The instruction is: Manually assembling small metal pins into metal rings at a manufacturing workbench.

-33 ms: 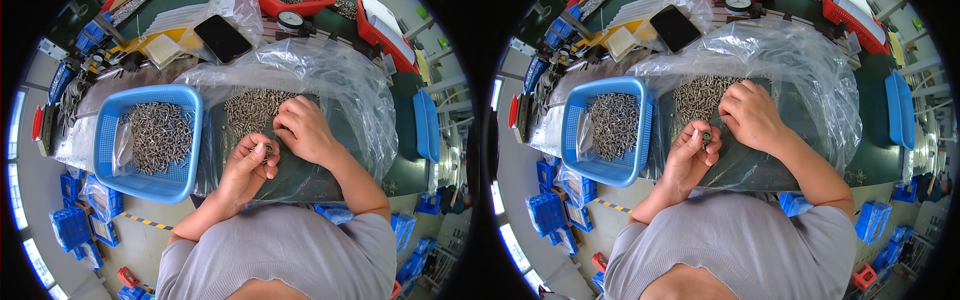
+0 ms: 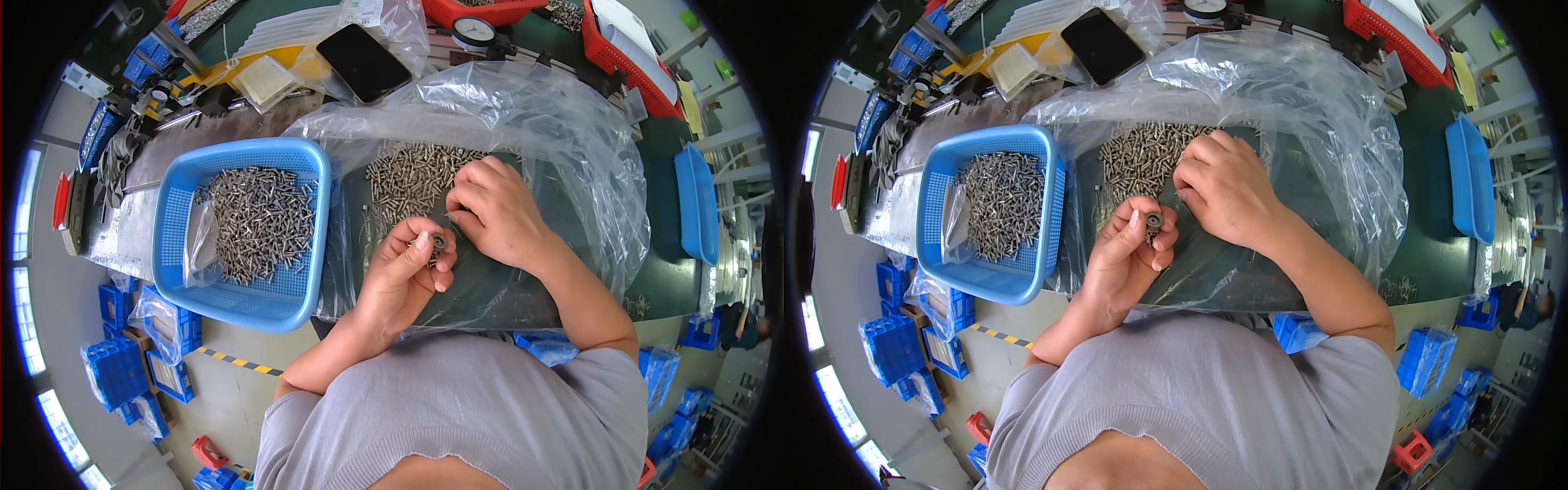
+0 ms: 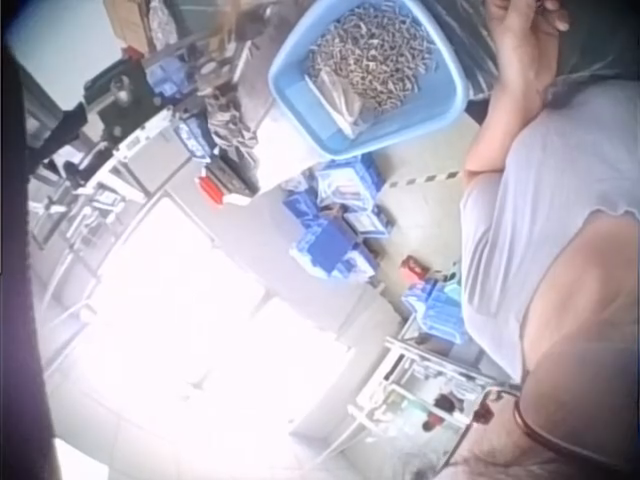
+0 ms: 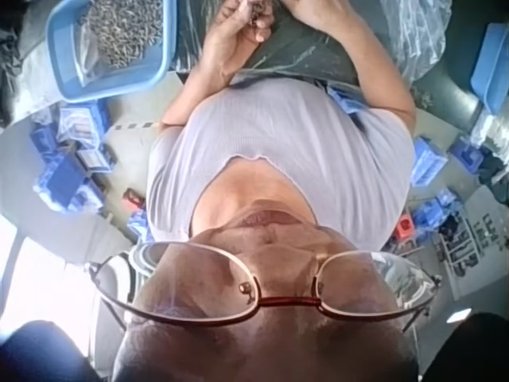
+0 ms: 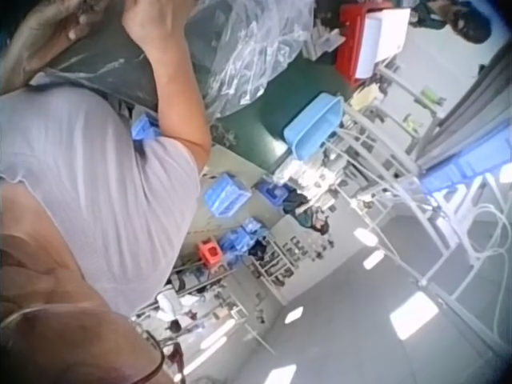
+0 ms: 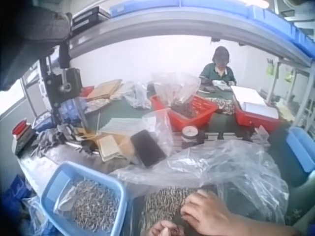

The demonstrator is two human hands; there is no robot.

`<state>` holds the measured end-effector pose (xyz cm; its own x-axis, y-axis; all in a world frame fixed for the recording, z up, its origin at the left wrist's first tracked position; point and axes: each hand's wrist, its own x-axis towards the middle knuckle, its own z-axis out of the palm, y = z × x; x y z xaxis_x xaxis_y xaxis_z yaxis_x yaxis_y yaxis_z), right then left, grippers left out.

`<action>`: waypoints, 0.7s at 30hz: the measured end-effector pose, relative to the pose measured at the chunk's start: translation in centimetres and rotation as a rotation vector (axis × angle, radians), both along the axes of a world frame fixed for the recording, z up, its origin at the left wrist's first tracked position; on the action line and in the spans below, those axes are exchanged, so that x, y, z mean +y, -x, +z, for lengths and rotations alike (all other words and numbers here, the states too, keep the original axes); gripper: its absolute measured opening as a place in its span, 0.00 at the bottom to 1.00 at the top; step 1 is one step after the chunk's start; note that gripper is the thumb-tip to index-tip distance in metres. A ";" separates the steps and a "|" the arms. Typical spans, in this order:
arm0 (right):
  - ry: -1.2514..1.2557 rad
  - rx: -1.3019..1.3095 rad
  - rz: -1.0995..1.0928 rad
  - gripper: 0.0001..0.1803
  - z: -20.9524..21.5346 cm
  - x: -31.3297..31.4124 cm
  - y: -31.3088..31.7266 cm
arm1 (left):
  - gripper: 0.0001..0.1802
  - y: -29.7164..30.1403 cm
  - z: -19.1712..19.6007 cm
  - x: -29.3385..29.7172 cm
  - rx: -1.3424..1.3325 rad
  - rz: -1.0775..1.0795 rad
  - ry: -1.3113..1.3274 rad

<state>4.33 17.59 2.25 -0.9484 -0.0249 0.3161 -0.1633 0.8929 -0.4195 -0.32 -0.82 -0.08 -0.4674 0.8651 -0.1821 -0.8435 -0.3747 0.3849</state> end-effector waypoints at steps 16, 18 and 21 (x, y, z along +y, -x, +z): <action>0.886 -0.313 0.136 0.08 1.7 -0.9 -1.0 | 0.12 -0.1 0.0 0.1 0.027 -0.008 0.046; 0.901 -0.284 0.110 0.08 1.7 -1.1 -1.0 | 0.11 -0.1 0.0 0.1 0.033 -0.006 0.058; 0.867 -0.229 0.121 0.08 1.6 -1.2 -1.0 | 0.11 -0.1 0.0 0.1 0.020 0.000 0.065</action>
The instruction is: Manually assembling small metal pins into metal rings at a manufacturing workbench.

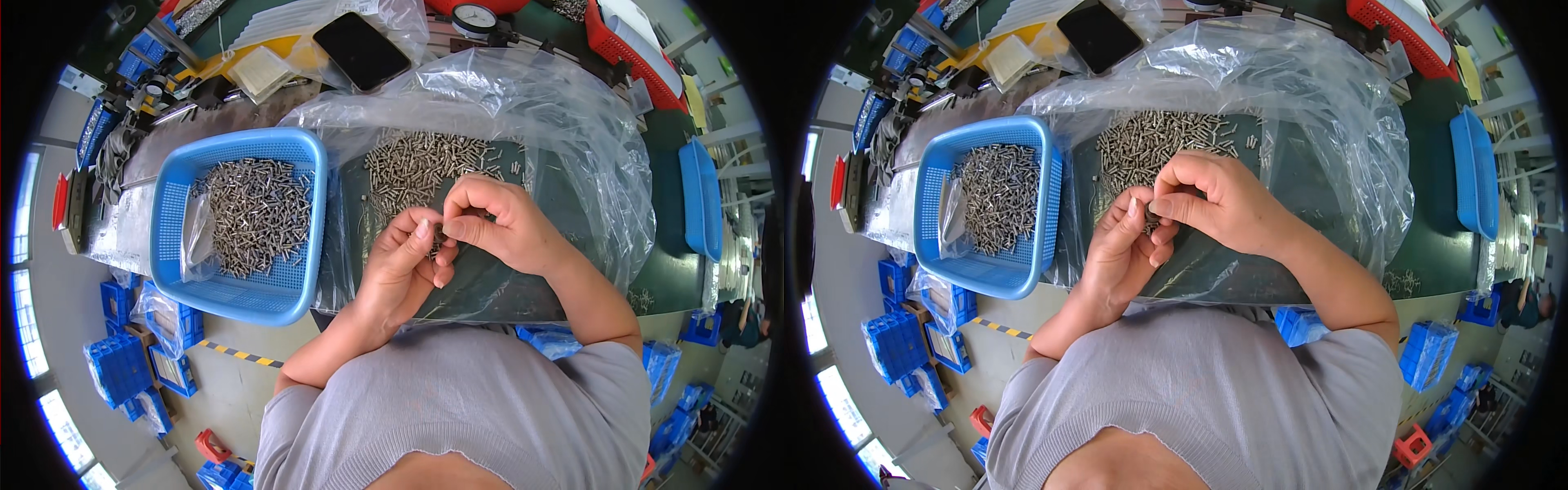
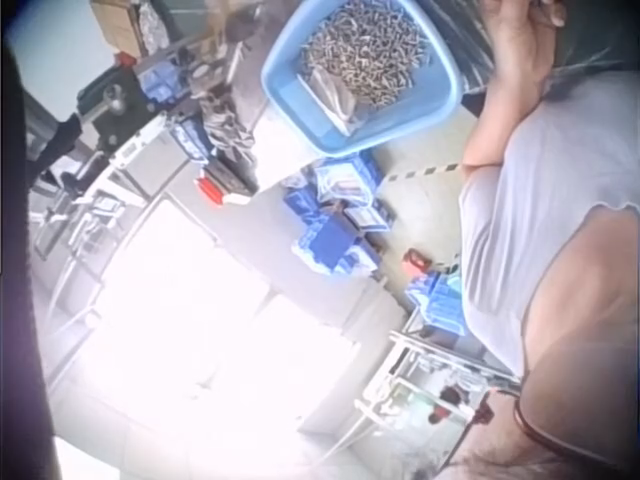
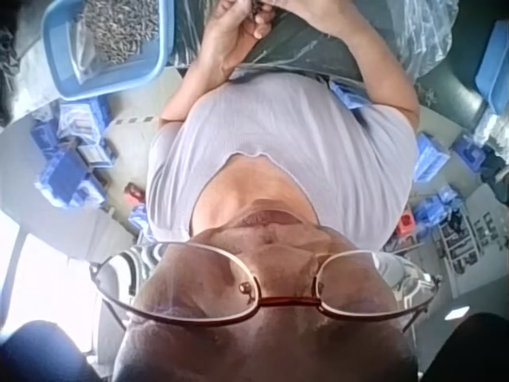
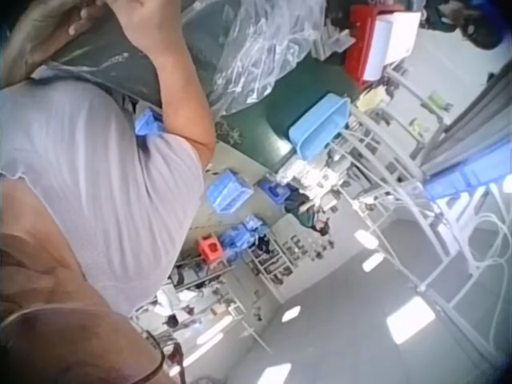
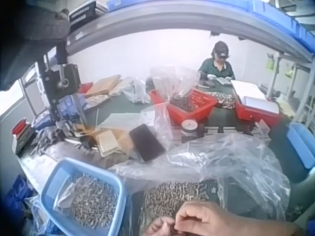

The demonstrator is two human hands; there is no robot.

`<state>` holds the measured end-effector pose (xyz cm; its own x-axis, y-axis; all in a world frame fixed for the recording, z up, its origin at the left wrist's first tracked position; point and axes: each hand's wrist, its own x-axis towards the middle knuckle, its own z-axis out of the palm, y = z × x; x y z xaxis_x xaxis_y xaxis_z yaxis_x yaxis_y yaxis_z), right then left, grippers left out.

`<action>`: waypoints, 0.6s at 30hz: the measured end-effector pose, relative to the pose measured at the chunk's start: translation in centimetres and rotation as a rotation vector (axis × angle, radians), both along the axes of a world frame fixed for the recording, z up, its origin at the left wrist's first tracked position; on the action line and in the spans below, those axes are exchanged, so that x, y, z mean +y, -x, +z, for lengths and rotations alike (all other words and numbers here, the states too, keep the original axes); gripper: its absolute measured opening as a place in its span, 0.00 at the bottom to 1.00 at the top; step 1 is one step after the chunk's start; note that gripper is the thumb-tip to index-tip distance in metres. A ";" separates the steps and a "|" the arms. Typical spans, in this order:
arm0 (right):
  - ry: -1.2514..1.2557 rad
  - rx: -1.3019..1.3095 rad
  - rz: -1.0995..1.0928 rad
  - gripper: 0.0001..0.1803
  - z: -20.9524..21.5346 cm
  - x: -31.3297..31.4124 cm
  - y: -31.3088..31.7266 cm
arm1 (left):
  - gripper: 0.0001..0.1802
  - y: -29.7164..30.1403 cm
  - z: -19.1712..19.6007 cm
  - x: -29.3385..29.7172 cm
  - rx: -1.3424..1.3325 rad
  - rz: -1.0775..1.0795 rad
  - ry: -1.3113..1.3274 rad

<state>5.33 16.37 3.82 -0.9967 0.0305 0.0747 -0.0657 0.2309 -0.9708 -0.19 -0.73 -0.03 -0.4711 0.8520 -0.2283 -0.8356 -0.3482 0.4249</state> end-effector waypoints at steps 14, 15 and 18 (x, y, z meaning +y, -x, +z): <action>-0.259 0.281 0.014 0.11 -0.4 0.1 0.6 | 0.15 0.3 0.3 0.1 0.022 -0.059 0.030; -0.269 0.300 0.011 0.12 -0.4 0.2 0.6 | 0.15 0.2 0.3 0.1 0.022 -0.058 0.027; -0.309 0.363 -0.046 0.13 -0.3 0.1 0.6 | 0.18 0.2 0.4 0.0 0.041 -0.059 0.047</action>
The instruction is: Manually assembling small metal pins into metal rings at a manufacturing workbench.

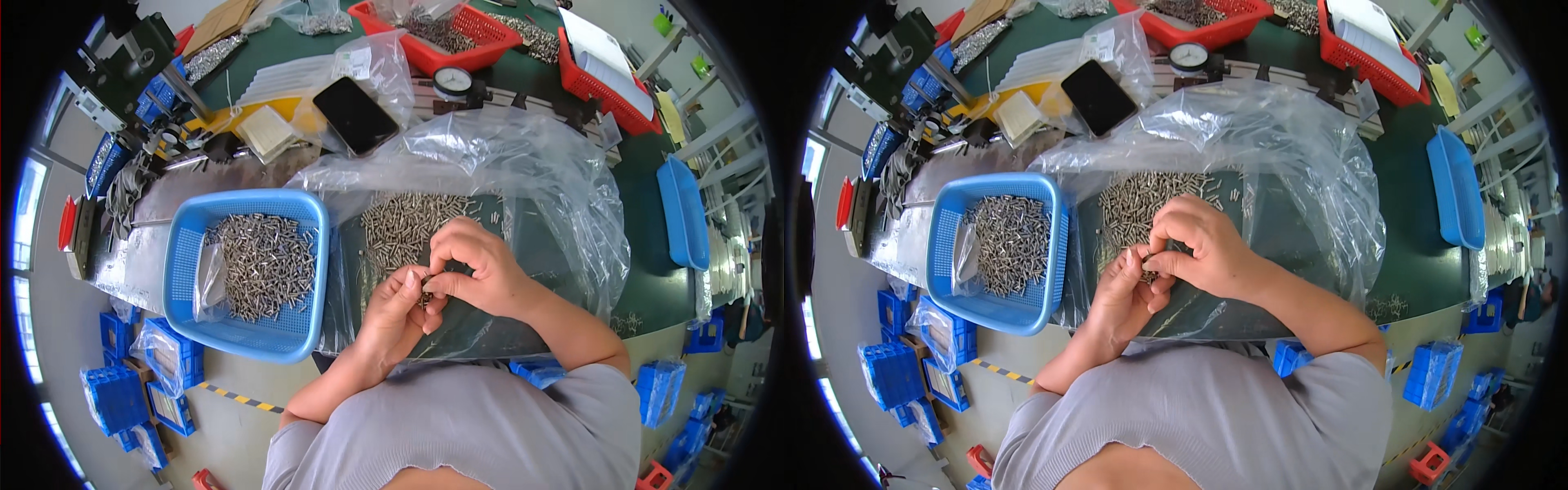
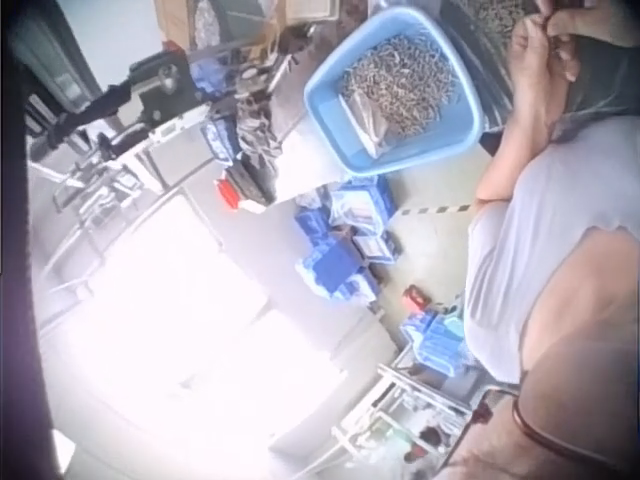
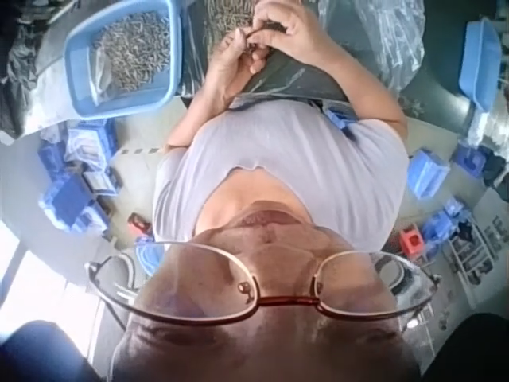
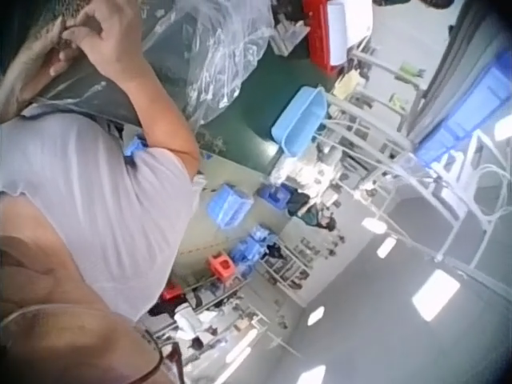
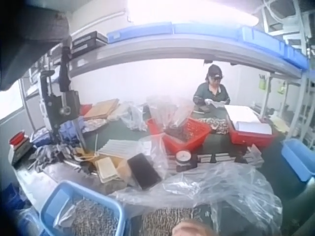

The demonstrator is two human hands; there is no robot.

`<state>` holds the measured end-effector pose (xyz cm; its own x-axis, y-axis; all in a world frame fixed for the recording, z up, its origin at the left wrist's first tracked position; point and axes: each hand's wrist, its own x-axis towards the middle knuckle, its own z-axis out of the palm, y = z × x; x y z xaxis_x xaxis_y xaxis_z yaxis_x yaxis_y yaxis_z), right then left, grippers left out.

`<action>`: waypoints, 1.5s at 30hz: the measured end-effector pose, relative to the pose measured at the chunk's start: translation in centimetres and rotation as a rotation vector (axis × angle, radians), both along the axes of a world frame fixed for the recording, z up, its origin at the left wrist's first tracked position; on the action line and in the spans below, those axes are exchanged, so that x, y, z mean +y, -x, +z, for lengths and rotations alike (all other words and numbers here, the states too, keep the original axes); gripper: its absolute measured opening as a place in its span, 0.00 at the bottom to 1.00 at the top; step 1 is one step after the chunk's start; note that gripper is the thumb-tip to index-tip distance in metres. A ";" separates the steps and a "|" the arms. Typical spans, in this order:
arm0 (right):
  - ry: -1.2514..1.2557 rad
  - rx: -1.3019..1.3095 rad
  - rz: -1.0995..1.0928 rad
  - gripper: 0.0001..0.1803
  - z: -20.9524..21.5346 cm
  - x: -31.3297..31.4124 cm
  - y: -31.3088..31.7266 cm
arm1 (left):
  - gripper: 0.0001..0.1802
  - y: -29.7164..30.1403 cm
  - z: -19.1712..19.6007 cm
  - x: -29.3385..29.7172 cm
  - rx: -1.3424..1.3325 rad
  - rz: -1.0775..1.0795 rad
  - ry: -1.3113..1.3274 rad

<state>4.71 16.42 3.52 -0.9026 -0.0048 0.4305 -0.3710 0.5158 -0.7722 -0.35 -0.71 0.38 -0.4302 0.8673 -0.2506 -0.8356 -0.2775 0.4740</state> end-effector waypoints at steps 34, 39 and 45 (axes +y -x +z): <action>0.075 -0.141 -0.204 0.03 -0.5 0.0 -1.1 | 0.14 6.8 8.0 -9.7 0.359 0.483 -0.169; 0.075 -0.157 -0.197 0.03 -0.7 0.0 -1.0 | 0.07 10.3 7.7 -12.5 1.043 0.478 0.428; 0.078 -0.166 -0.185 0.04 -0.6 0.2 -0.9 | 0.09 10.9 6.8 -12.7 1.166 0.624 0.621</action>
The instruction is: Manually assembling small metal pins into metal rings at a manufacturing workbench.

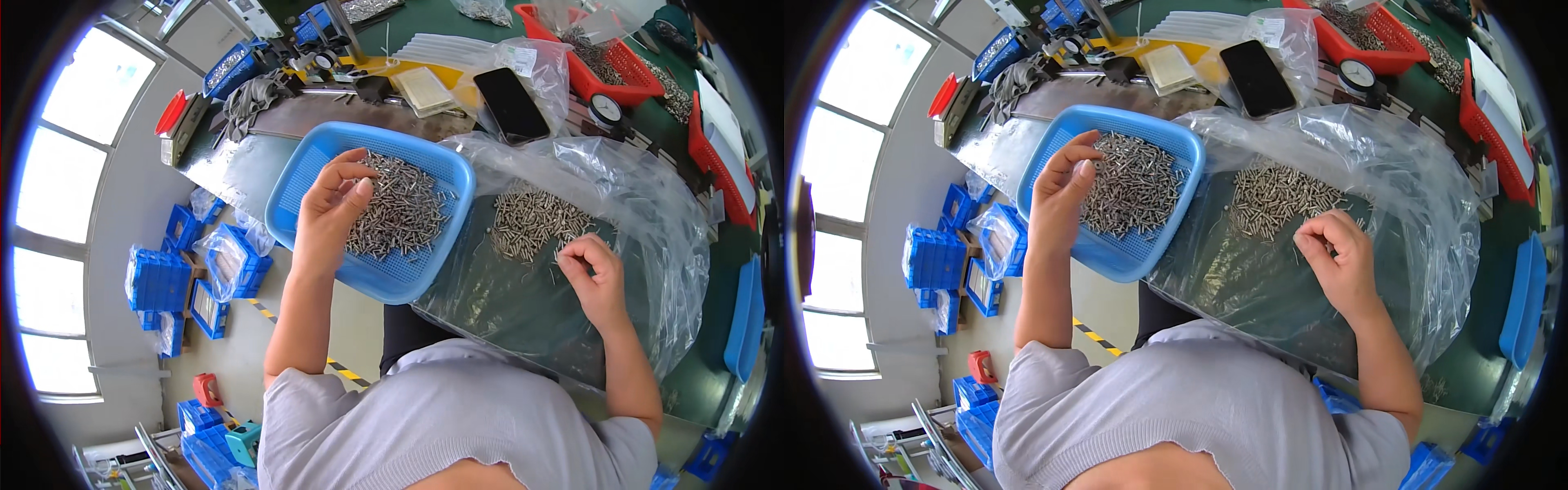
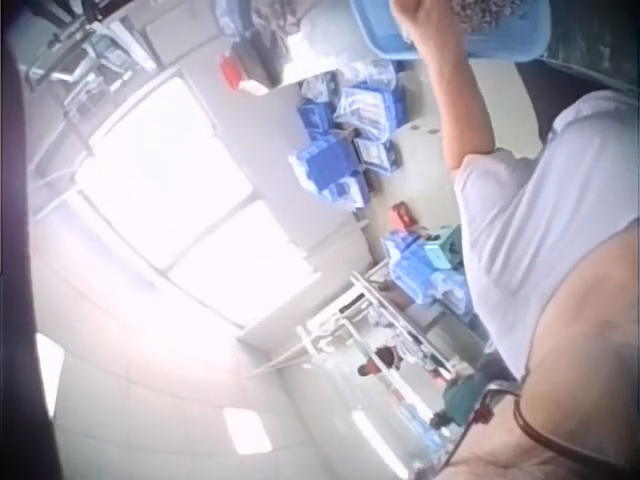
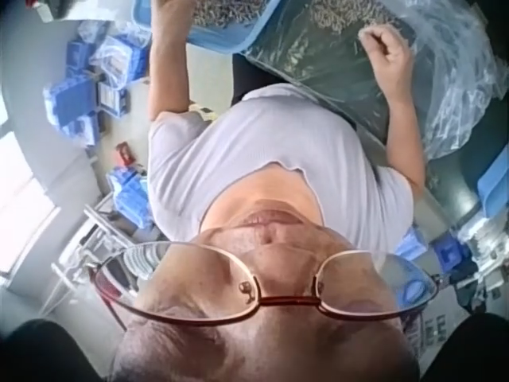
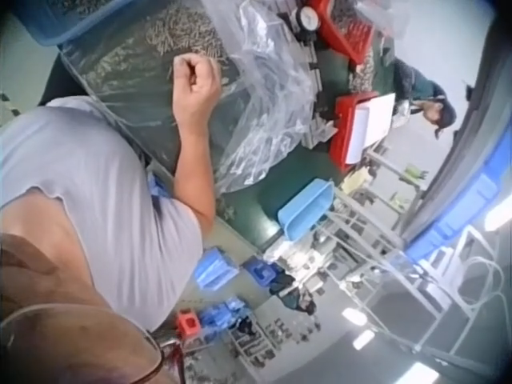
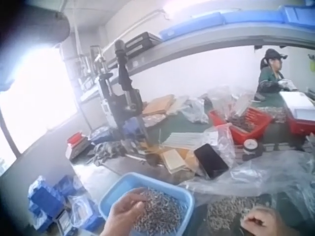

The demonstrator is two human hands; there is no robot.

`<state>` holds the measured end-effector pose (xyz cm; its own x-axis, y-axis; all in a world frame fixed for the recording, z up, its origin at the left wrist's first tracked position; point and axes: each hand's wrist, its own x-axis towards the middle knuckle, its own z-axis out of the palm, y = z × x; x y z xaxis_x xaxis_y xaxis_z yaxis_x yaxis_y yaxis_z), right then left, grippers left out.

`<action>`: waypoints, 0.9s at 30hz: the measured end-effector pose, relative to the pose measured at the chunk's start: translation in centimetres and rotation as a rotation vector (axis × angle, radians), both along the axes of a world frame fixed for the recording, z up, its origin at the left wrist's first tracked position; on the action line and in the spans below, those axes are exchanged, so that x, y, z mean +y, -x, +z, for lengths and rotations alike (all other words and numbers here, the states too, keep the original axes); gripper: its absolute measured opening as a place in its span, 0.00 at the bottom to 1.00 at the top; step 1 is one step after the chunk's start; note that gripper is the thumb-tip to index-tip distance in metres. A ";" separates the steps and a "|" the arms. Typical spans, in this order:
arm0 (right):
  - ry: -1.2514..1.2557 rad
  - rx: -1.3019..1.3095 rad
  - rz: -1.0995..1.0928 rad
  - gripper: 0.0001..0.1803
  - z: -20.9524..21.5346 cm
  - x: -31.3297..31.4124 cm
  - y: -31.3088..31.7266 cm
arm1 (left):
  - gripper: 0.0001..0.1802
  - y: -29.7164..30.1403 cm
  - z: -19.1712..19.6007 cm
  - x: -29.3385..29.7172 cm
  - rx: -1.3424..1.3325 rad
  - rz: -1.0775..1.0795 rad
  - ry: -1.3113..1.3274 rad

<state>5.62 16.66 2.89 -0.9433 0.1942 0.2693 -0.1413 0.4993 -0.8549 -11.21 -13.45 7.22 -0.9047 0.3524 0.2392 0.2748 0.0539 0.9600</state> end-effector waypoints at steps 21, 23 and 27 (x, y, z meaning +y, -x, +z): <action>-0.414 0.042 0.053 0.05 -0.4 2.8 0.1 | 0.10 0.0 -0.2 0.1 0.133 0.258 0.203; -0.458 0.016 0.075 0.06 -0.3 2.6 0.0 | 0.10 0.1 -0.5 0.2 0.235 0.306 0.170; -0.563 -0.004 0.097 0.07 -0.3 2.3 0.1 | 0.12 -1.9 0.5 1.5 0.228 0.323 -0.021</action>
